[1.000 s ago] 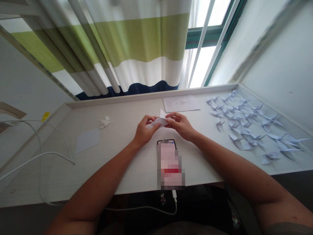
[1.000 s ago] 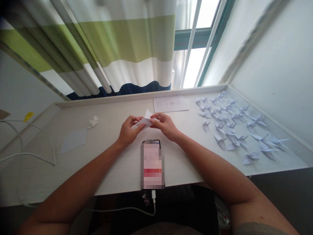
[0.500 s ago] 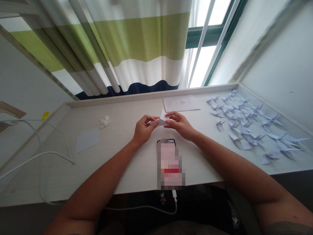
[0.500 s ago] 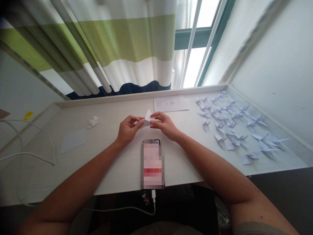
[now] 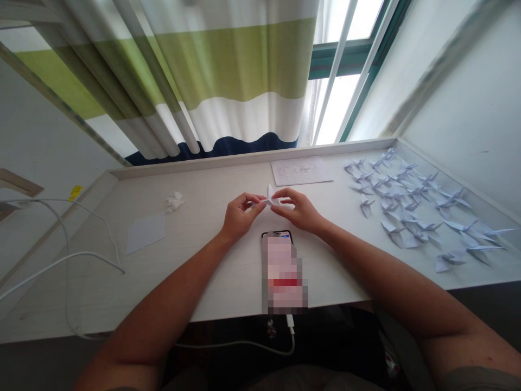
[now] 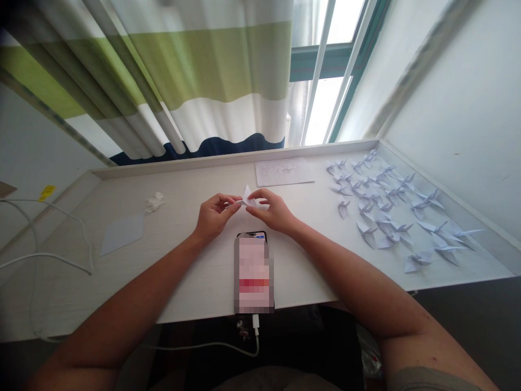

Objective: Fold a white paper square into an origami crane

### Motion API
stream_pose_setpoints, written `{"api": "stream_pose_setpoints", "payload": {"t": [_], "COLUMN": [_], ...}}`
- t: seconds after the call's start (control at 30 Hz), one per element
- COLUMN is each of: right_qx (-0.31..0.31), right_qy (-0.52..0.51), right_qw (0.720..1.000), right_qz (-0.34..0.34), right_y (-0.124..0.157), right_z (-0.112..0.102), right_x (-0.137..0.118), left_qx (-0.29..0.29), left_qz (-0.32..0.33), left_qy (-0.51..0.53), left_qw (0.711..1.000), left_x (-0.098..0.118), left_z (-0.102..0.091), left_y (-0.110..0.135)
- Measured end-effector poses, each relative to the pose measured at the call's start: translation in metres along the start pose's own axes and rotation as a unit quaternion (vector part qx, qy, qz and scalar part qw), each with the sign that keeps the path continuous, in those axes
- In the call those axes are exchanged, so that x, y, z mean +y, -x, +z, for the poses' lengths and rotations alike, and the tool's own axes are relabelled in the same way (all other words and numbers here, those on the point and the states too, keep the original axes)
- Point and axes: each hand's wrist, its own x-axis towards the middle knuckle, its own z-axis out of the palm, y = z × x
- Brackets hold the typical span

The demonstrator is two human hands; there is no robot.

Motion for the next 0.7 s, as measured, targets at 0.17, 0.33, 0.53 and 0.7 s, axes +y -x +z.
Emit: {"api": "stream_pose_setpoints", "payload": {"t": [0.17, 0.33, 0.53, 0.7], "right_qx": [0.014, 0.037, 0.027, 0.000], "right_qy": [0.048, 0.057, -0.027, -0.020], "right_qw": [0.998, 0.997, 0.999, 1.000], "right_qz": [-0.031, -0.038, 0.003, 0.022], "right_y": [-0.0003, -0.0008, -0.0002, 0.0012], "right_z": [-0.0018, -0.0023, 0.0011, 0.0021], "right_x": [-0.0035, -0.0039, -0.0011, -0.0016], "left_qx": [0.007, 0.009, -0.008, -0.004], "left_qz": [0.046, 0.075, 0.063, 0.026], "left_qy": [-0.043, -0.088, -0.079, -0.056], "left_qw": [0.998, 0.993, 0.995, 0.998], "left_x": [0.0008, 0.0037, 0.0070, 0.0053], "left_z": [-0.0011, -0.0018, -0.0014, 0.0000], "left_y": [0.0004, 0.0013, 0.0024, 0.0017]}}
